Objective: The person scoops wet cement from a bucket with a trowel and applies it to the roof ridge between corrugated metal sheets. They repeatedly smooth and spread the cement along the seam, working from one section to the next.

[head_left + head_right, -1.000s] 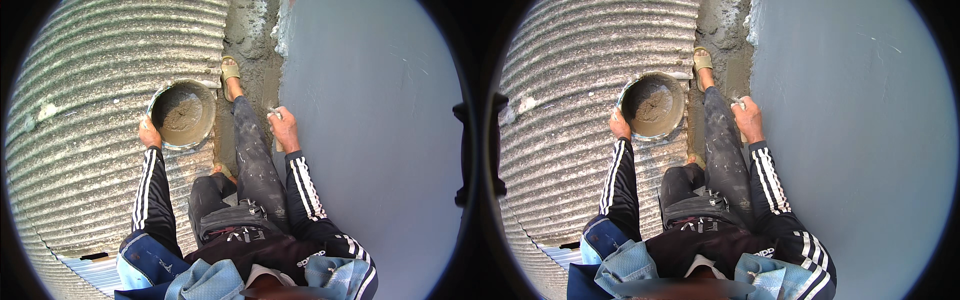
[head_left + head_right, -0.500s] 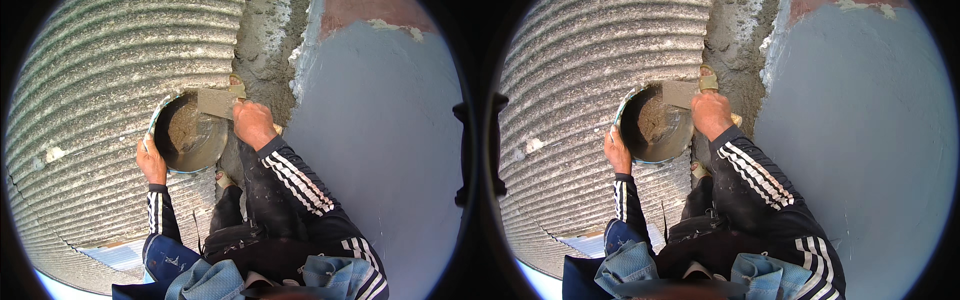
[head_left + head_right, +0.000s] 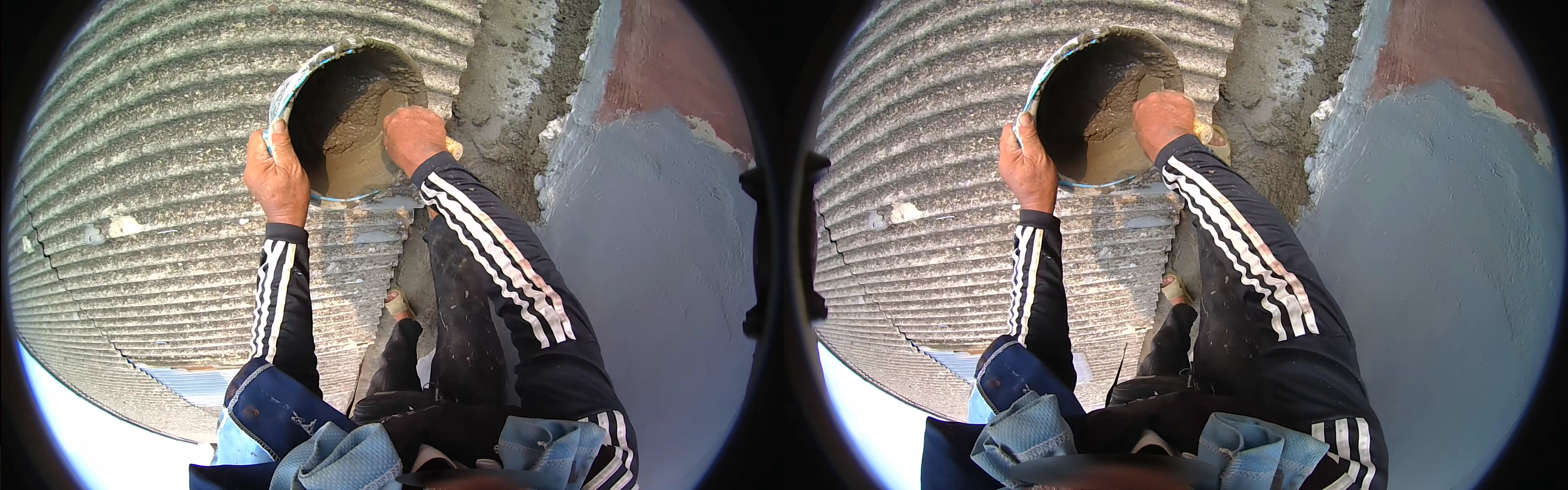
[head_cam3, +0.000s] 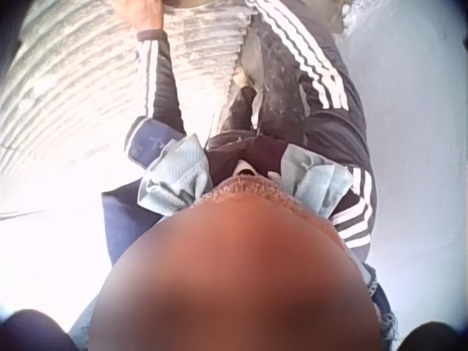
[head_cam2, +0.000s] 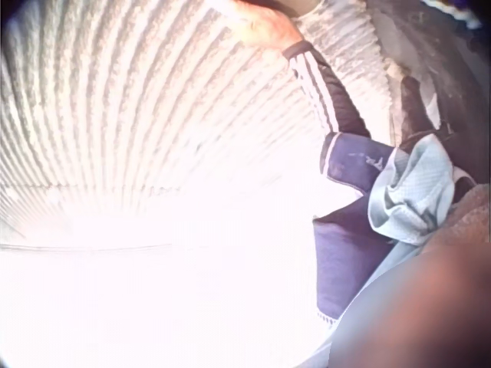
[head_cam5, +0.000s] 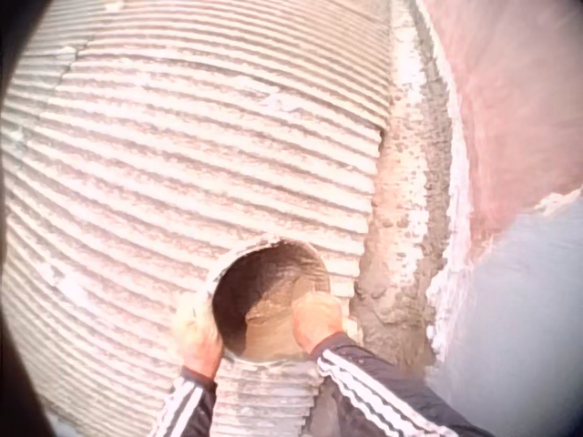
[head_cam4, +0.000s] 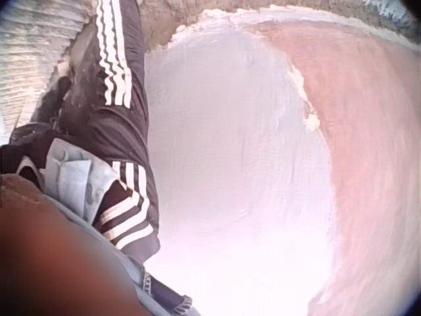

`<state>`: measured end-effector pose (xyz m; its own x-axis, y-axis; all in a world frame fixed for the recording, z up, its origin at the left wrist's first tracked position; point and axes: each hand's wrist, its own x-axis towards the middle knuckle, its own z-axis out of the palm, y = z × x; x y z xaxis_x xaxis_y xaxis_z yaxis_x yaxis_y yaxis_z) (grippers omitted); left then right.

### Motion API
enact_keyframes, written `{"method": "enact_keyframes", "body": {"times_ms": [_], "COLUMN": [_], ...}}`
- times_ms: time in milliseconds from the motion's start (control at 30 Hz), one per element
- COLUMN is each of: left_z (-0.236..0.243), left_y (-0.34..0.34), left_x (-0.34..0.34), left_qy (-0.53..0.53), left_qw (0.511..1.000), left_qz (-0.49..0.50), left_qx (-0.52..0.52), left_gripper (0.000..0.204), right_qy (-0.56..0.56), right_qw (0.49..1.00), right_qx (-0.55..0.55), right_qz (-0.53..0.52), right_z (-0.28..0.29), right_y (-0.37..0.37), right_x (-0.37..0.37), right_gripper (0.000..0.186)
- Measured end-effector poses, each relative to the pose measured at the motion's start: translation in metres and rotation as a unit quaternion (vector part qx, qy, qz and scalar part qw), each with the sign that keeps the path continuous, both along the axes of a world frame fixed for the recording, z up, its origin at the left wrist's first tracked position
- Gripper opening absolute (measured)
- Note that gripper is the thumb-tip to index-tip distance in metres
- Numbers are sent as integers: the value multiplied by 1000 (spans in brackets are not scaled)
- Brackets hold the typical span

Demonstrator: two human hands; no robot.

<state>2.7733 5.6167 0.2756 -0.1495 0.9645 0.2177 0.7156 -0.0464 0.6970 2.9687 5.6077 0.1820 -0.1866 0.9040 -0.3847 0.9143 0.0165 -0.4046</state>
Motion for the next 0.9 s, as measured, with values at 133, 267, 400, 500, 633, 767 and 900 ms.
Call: {"method": "enact_keyframes", "body": {"times_ms": [133,267,400,500,633,767,900], "left_z": [0,-7,-7,4,10,-6,-7], "left_y": [14,28,10,-16,-34,-46,-53], "left_x": [-27,-61,-82,-106,-153,-184,-198], "left_qy": [23,-12,-74,-57,398,370,452], "left_qw": [999,996,988,986,916,928,890], "left_qz": [23,85,117,112,7,25,12], "left_qx": [-15,-37,-61,-107,-44,-34,-52], "left_gripper": [43,50,52,62,53,41,45], "right_qy": [81,128,203,250,430,588,410], "right_qw": [994,988,962,943,880,707,577], "right_qx": [19,3,152,177,45,-142,-79], "right_qz": [-68,-81,-102,-128,-194,-366,-702], "right_z": [-8,7,20,20,-10,-92,-154], "right_y": [-11,-41,-46,-55,-89,-138,-182], "right_x": [6,19,19,27,56,108,137], "right_gripper": [15,16,16,16,18,13,12]}}
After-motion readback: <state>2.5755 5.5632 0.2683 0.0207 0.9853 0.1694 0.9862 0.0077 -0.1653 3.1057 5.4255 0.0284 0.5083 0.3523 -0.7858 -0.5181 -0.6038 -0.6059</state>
